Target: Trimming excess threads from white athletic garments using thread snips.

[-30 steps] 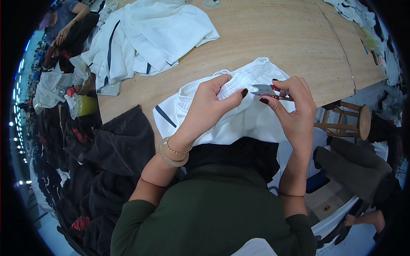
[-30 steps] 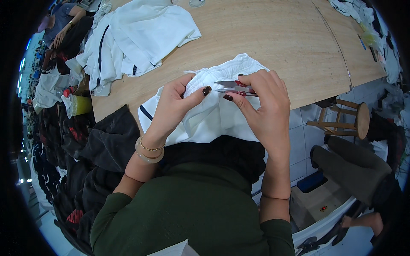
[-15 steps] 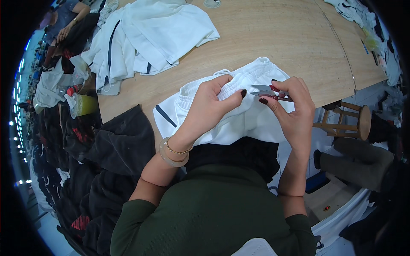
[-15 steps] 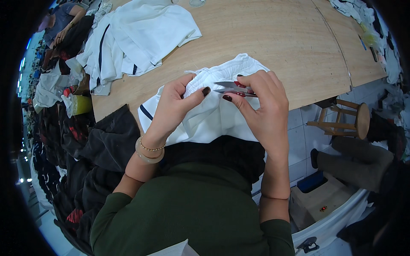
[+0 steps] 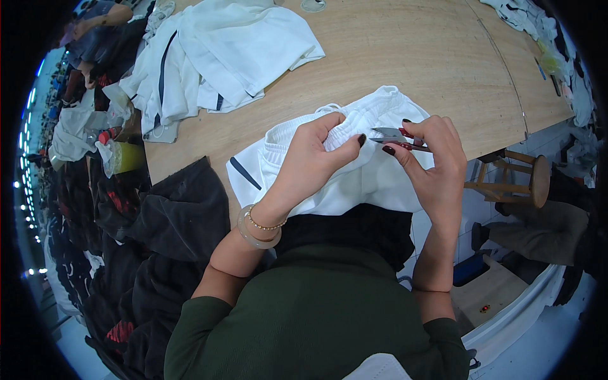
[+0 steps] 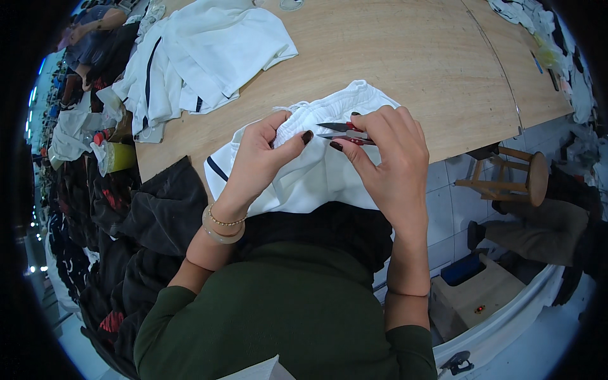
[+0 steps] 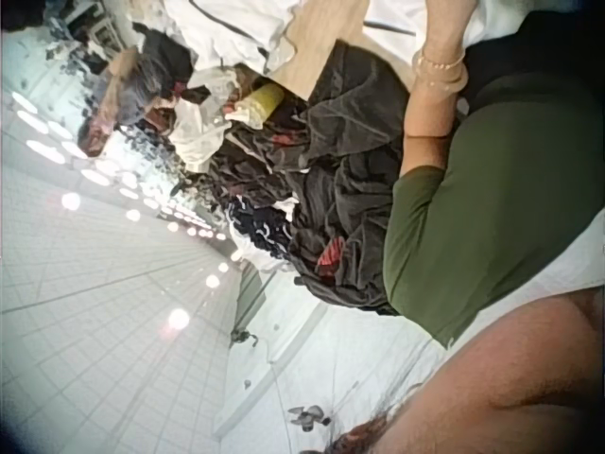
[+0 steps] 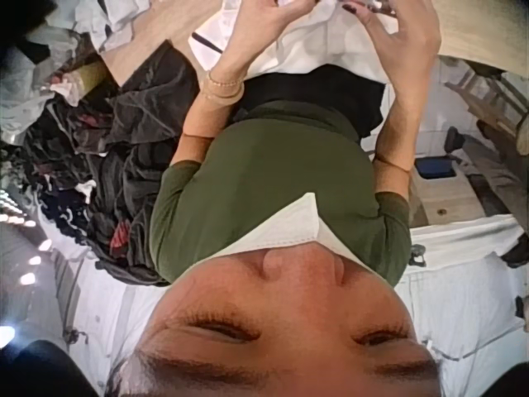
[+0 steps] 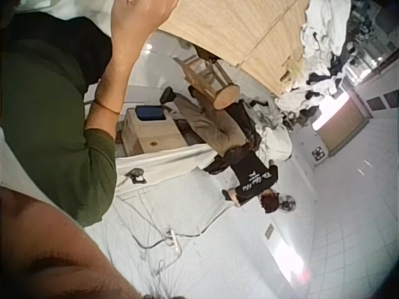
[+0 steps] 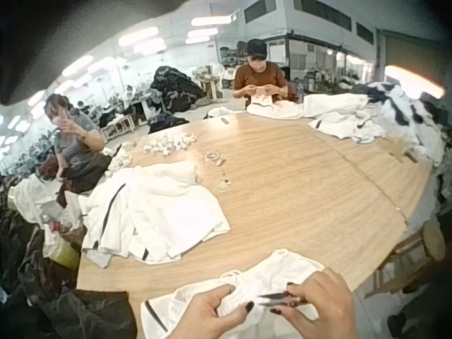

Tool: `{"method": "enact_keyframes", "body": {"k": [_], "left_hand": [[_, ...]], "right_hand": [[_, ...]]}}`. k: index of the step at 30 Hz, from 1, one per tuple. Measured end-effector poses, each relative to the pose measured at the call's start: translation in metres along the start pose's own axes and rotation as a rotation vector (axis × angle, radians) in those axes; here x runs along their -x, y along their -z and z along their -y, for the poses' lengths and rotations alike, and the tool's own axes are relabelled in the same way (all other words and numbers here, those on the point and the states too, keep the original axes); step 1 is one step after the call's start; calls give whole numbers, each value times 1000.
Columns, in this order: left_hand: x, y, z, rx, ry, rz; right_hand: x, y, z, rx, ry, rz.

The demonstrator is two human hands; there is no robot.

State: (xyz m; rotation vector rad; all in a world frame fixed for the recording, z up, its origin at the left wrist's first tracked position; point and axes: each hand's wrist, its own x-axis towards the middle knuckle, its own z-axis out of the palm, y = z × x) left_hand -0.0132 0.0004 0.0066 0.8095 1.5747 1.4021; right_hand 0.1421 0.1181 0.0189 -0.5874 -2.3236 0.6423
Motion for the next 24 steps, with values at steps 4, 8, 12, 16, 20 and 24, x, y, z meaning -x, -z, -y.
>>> {"method": "enact_keyframes", "body": {"k": [4, 8, 12, 16, 20, 24], "left_hand": [[-1, 0, 3, -7, -5, -1], [-2, 0, 4, -1, -11, -1], [-1, 2, 4, 51, -5, 16], [-4, 3, 8, 207, 13, 52], [-3, 6, 1, 222, 95, 144], [-5, 2, 7, 249, 148, 160]], "right_hand": [[0, 2, 2, 69, 26, 5], [0, 0, -1, 37, 20, 6], [3, -8, -6, -189, -115, 17], [4, -7, -5, -492, -393, 111], [8, -11, -12, -784, -459, 146], [5, 0, -11, -967, -295, 93]]}}
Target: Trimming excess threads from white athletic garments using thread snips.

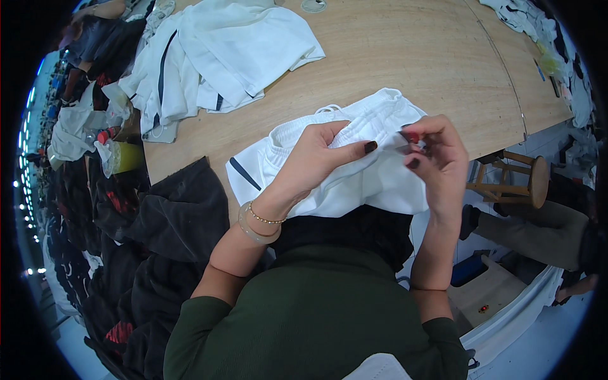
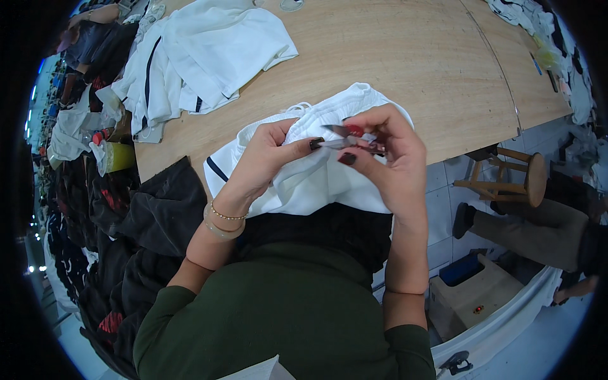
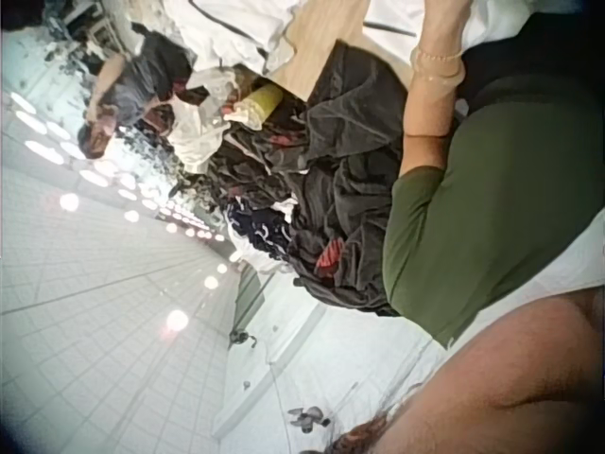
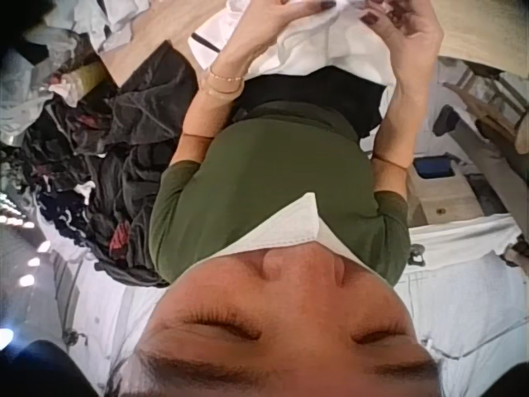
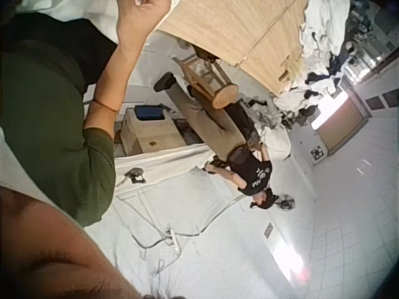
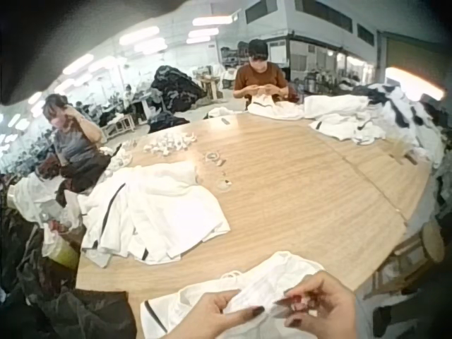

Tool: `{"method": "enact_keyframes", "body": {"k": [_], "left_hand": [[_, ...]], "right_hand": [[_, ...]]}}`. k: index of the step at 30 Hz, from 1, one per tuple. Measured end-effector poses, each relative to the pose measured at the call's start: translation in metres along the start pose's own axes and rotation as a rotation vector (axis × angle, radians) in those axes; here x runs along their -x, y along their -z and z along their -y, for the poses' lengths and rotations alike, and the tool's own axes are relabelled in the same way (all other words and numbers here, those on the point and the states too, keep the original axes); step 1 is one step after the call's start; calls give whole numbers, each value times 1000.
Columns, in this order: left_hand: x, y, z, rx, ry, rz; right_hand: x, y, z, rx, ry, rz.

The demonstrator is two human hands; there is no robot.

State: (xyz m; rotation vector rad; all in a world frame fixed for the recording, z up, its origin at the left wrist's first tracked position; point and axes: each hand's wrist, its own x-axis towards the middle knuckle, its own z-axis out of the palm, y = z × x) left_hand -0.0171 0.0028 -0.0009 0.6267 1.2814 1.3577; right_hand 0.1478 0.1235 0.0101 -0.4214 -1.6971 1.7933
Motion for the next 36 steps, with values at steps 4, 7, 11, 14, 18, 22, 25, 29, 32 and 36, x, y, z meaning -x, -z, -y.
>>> {"method": "enact_keyframes", "body": {"k": [4, 7, 11, 14, 18, 22, 25, 29, 32, 36], "left_hand": [[1, 2, 0, 64, 36, -23], [0, 2, -3, 158, 26, -17], [-2, -3, -1, 151, 23, -55], [-7, 5, 16, -8, -82, -2], [-19, 3, 23, -104, -19, -82], [-19, 2, 39, -8, -28, -167], [-18, -1, 35, 13, -133, -113], [-9, -4, 19, 29, -45, -115], [-13, 0, 27, 44, -106, -54], [-11, -4, 23, -20, -155, -99]], "right_hand": [[-2, 21, 13, -93, 60, -178], [1, 34, 10, 34, 55, -332], [7, 14, 7, 245, -68, -237], [3, -10, -12, 391, -140, -126], [0, -32, -65, 468, 187, -272], [3, -30, -60, -40, -216, -391], [8, -10, -60, -528, -265, -247], [9, -3, -45, -635, -251, -244], [12, -1, -36, -191, -209, -332], [9, -19, -30, 103, -54, -325]]}}
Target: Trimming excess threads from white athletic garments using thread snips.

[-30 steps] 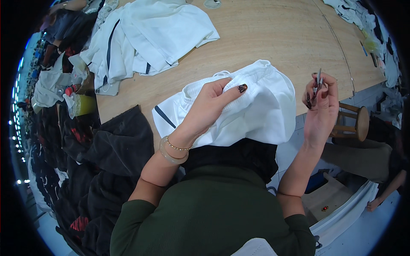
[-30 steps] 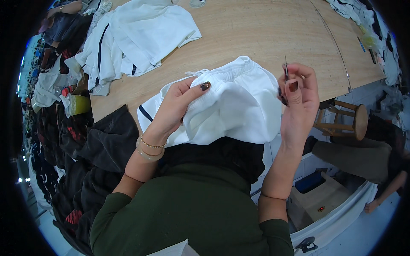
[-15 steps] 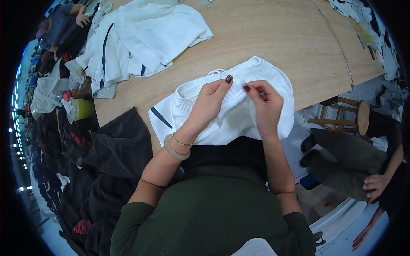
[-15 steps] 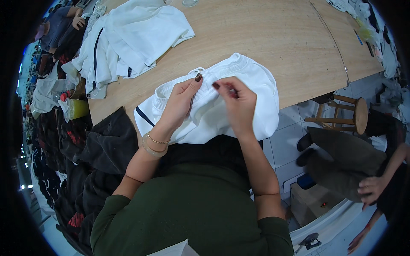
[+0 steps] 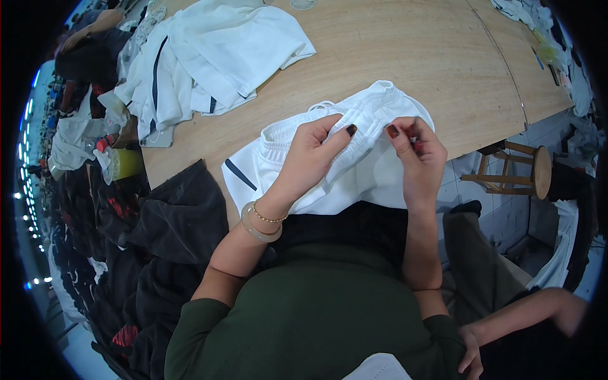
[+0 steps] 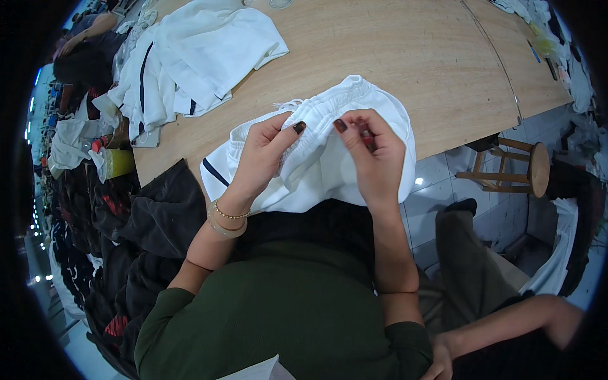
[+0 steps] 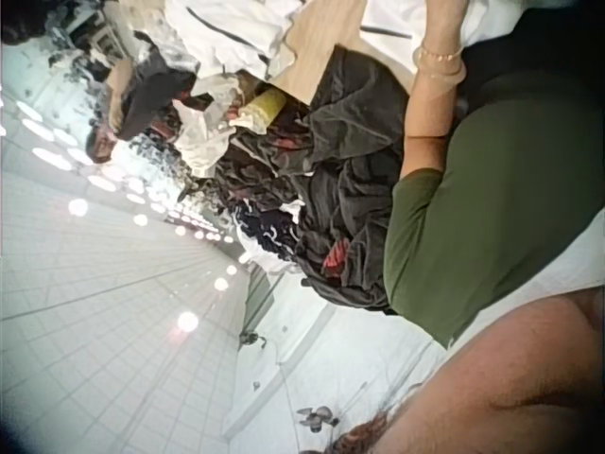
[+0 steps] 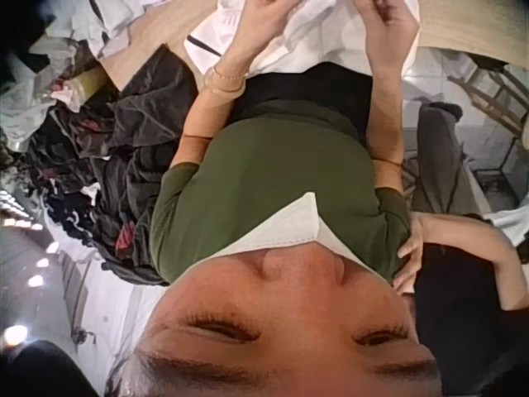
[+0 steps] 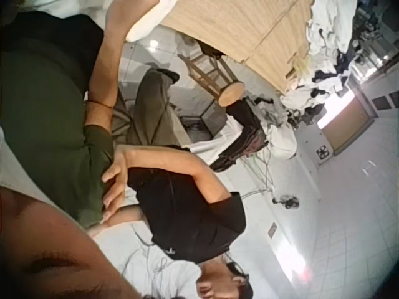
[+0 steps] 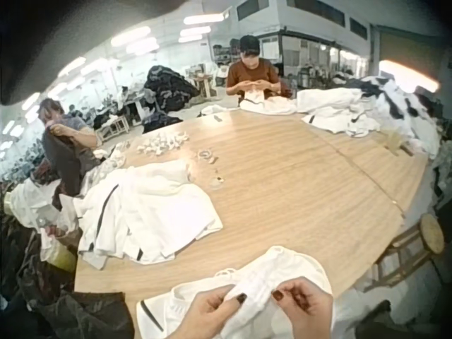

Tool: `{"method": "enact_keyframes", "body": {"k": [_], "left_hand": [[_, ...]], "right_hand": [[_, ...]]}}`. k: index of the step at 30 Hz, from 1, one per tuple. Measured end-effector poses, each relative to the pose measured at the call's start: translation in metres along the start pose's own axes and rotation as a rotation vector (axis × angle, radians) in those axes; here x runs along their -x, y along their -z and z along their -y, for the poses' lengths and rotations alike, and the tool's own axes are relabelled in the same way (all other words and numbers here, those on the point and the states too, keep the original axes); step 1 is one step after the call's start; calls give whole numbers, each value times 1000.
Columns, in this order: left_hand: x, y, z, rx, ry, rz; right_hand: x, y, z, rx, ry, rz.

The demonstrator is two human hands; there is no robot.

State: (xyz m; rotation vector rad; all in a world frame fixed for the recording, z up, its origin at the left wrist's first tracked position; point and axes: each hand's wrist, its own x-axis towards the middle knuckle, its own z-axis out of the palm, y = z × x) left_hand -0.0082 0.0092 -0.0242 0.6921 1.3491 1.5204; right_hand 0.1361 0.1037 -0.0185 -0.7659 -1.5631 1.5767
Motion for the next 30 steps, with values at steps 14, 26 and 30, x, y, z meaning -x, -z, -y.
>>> {"method": "enact_keyframes", "body": {"k": [14, 26, 30], "left_hand": [[12, 7, -20, -108, 25, 10], [16, 21, -19, -281, 12, 0], [18, 23, -22, -256, 28, 6]], "right_hand": [[-6, 1, 22, 723, 448, 87], [-9, -9, 28, 824, 431, 147], [-13, -15, 25, 671, 347, 200]]}}
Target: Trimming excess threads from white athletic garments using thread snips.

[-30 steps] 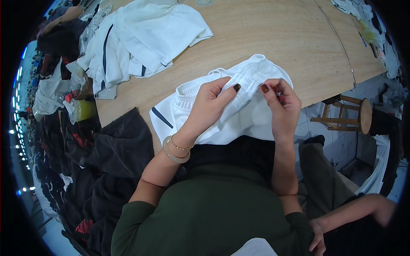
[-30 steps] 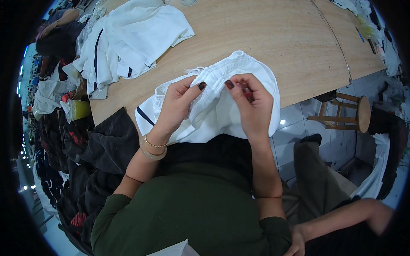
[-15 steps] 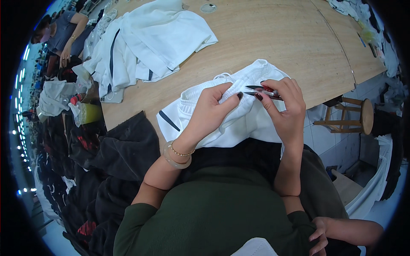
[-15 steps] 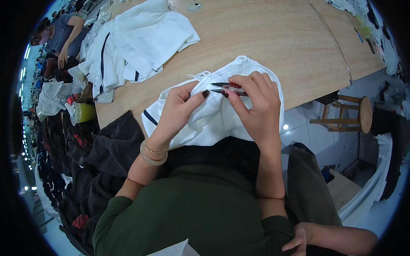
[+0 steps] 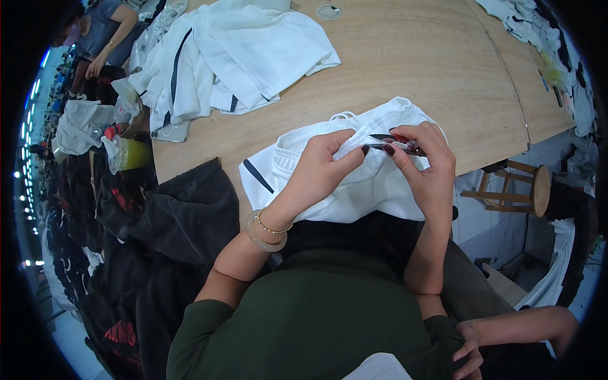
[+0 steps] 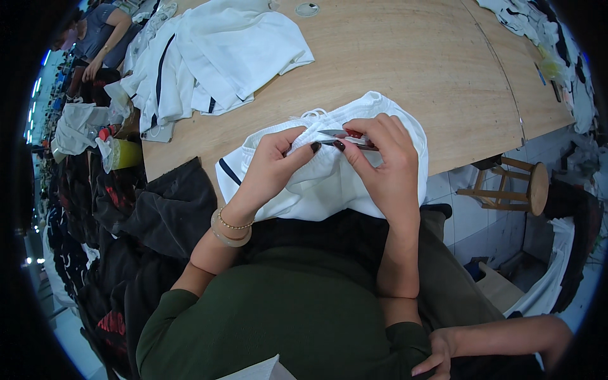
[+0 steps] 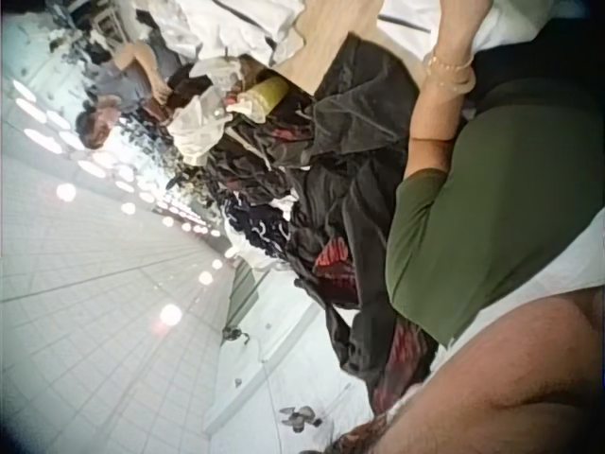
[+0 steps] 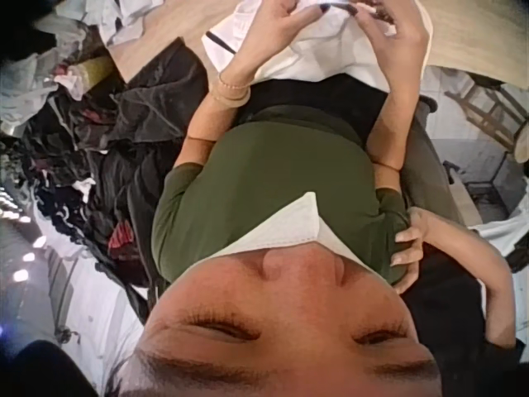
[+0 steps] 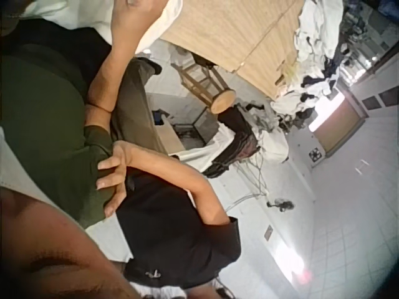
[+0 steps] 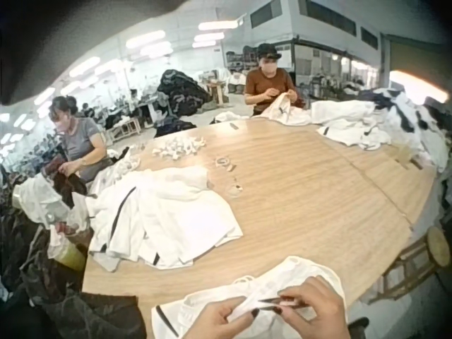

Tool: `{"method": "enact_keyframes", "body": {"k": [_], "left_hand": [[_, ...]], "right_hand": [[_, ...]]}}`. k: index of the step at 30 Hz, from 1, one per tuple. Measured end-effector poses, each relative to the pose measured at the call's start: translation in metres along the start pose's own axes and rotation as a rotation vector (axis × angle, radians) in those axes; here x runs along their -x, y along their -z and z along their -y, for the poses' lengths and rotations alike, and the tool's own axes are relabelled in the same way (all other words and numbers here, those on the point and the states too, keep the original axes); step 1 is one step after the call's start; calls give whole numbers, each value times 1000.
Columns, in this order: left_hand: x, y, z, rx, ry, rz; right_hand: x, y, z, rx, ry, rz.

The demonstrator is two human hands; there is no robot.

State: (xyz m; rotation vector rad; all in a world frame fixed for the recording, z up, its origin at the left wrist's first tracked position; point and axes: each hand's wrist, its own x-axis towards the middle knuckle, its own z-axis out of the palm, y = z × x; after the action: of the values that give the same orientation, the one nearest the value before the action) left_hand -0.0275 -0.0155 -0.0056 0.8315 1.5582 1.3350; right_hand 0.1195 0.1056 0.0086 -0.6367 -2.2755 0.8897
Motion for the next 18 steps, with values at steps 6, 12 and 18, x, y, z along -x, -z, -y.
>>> {"method": "enact_keyframes", "body": {"k": [6, 12, 18], "left_hand": [[-5, 7, 7, 72, -5, 3], [-9, 8, 11, 111, 55, -52], [-24, -6, 9, 146, 88, -19]], "right_hand": [[-5, -8, -9, -858, -384, 143], [-14, -7, -16, -410, -282, 128], [-3, -2, -40, -453, -154, 182]]}}
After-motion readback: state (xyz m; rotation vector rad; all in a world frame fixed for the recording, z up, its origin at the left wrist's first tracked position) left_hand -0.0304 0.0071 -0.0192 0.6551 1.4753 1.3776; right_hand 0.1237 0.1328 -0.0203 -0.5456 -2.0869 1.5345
